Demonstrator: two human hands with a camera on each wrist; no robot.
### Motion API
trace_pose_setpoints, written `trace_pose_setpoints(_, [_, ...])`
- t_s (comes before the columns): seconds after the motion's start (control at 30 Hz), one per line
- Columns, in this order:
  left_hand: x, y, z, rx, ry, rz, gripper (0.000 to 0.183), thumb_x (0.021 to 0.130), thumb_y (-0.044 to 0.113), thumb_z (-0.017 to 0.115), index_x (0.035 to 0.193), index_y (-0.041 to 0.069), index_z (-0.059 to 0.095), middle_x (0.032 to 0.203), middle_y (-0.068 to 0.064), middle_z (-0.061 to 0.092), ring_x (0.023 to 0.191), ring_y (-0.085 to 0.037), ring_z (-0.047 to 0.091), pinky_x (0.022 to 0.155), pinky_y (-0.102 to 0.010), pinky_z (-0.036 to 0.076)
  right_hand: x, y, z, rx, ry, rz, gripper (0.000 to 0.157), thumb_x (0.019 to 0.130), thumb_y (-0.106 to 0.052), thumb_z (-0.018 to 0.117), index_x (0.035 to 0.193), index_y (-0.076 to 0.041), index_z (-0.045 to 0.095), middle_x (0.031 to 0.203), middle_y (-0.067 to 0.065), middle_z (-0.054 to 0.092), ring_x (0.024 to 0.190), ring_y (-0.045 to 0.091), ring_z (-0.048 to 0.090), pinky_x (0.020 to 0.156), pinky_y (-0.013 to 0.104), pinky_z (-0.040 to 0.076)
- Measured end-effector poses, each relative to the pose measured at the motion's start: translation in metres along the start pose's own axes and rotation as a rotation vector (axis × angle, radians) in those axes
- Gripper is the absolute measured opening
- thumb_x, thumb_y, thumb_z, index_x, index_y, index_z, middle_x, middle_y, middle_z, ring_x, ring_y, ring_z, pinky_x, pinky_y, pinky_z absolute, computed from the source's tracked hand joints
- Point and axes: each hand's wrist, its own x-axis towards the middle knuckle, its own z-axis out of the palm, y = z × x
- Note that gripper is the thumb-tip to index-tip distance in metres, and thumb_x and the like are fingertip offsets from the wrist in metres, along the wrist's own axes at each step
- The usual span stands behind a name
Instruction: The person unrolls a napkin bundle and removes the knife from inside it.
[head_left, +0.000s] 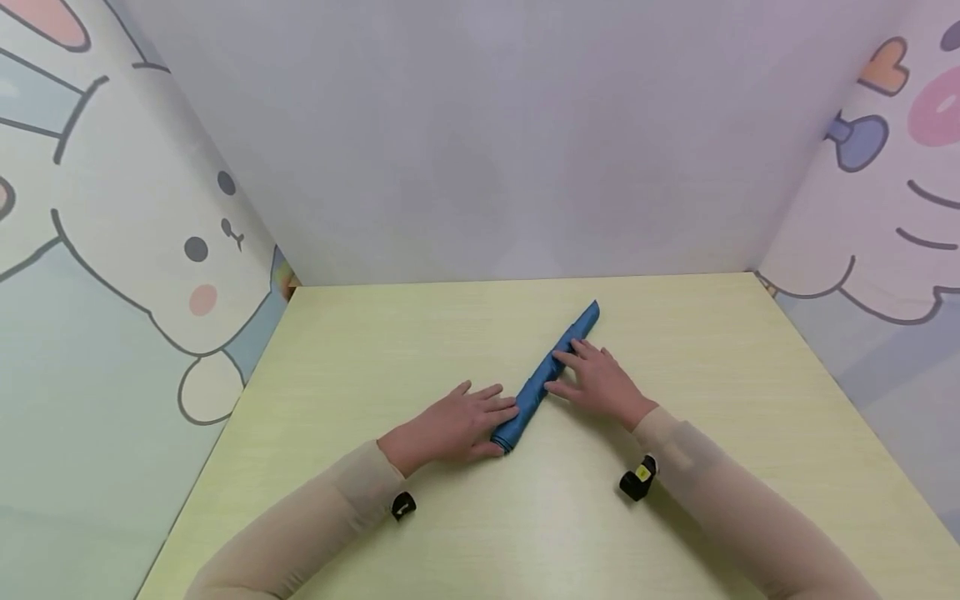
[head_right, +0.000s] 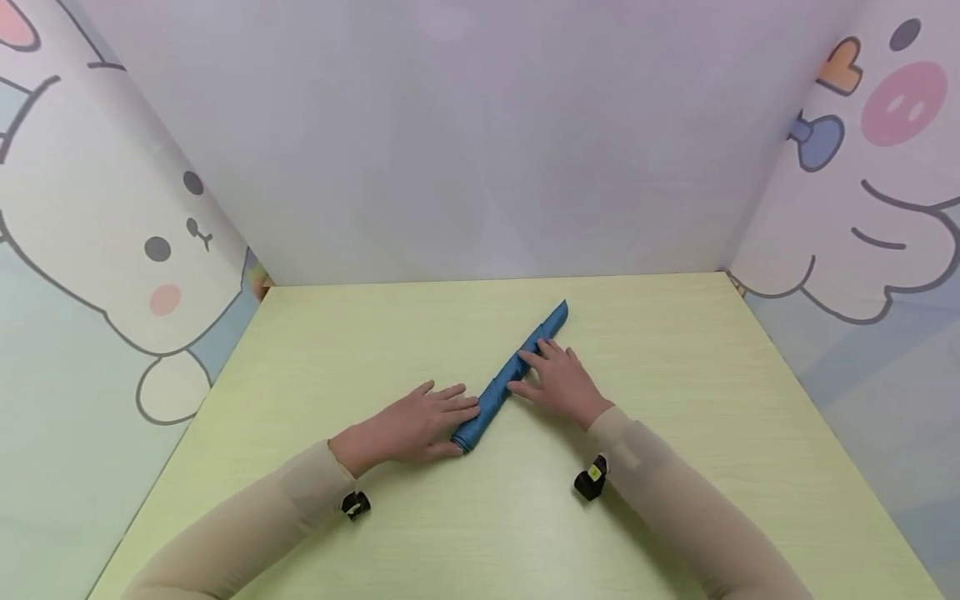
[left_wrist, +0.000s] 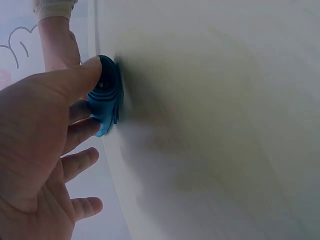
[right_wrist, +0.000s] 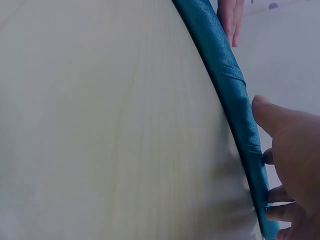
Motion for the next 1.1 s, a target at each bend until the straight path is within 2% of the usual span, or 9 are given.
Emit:
trace_pose_setpoints(0.2, [0.001, 0.007, 0.003, 0.049, 0.038, -0.007, 0.069, 0.094, 0.06, 0.046, 0.15, 0.022, 0.036, 0.152, 0.004, 0.037, 0.143, -0.02, 0.026, 0.105, -0.057, 0.032, 0.005, -0.002, 0.003, 0.013, -0.009, 0.008, 0.074, 0.087, -0.062, 0.057, 0.141, -0.011, 0.051, 0.15, 0.025, 0.032, 0.139, 0.04, 0.029, 0.108, 0.061, 0.022])
trace_pose_setpoints(0.33, [0.001, 0.013, 0.002, 0.078, 0.053, -0.023, 0.068, 0.094, 0.06, 0.046, 0.15, 0.021, 0.038, 0.151, 0.003, 0.039, 0.142, -0.021, 0.028, 0.105, -0.058, 0.031, 0.007, 0.0, 0.005, 0.015, -0.007, -0.015, 0.074, 0.087, -0.061, 0.059, 0.141, -0.011, 0.051, 0.15, 0.025, 0.032, 0.136, 0.042, 0.033, 0.106, 0.058, 0.029])
trace_pose_setpoints(0.47, [0.001, 0.02, 0.001, 0.102, 0.059, -0.047, 0.069, 0.094, 0.061, 0.046, 0.149, 0.021, 0.039, 0.15, 0.002, 0.04, 0.142, -0.021, 0.029, 0.105, -0.059, 0.03, 0.011, 0.003, 0.006, 0.034, -0.02, -0.048, 0.073, 0.087, -0.058, 0.061, 0.141, -0.011, 0.05, 0.151, 0.024, 0.031, 0.135, 0.043, 0.034, 0.105, 0.055, 0.033])
trace_pose_setpoints(0.7, [0.003, 0.031, 0.003, 0.154, 0.071, -0.085, 0.069, 0.094, 0.063, 0.043, 0.148, 0.021, 0.041, 0.15, 0.002, 0.04, 0.142, -0.02, 0.029, 0.105, -0.06, 0.028, 0.022, 0.008, 0.006, 0.06, -0.05, -0.103, 0.072, 0.087, -0.056, 0.063, 0.142, -0.011, 0.05, 0.152, 0.023, 0.029, 0.138, 0.039, 0.031, 0.107, 0.049, 0.032])
trace_pose_setpoints(1.1, [0.007, 0.046, 0.007, 0.25, 0.134, -0.07, 0.068, 0.093, 0.063, 0.046, 0.142, 0.017, 0.05, 0.14, -0.002, 0.052, 0.132, -0.021, 0.043, 0.105, -0.054, 0.032, 0.032, 0.009, 0.005, 0.047, -0.115, -0.222, 0.074, 0.088, -0.063, 0.055, 0.143, -0.015, 0.048, 0.154, 0.019, 0.027, 0.14, 0.035, 0.029, 0.107, 0.048, 0.033])
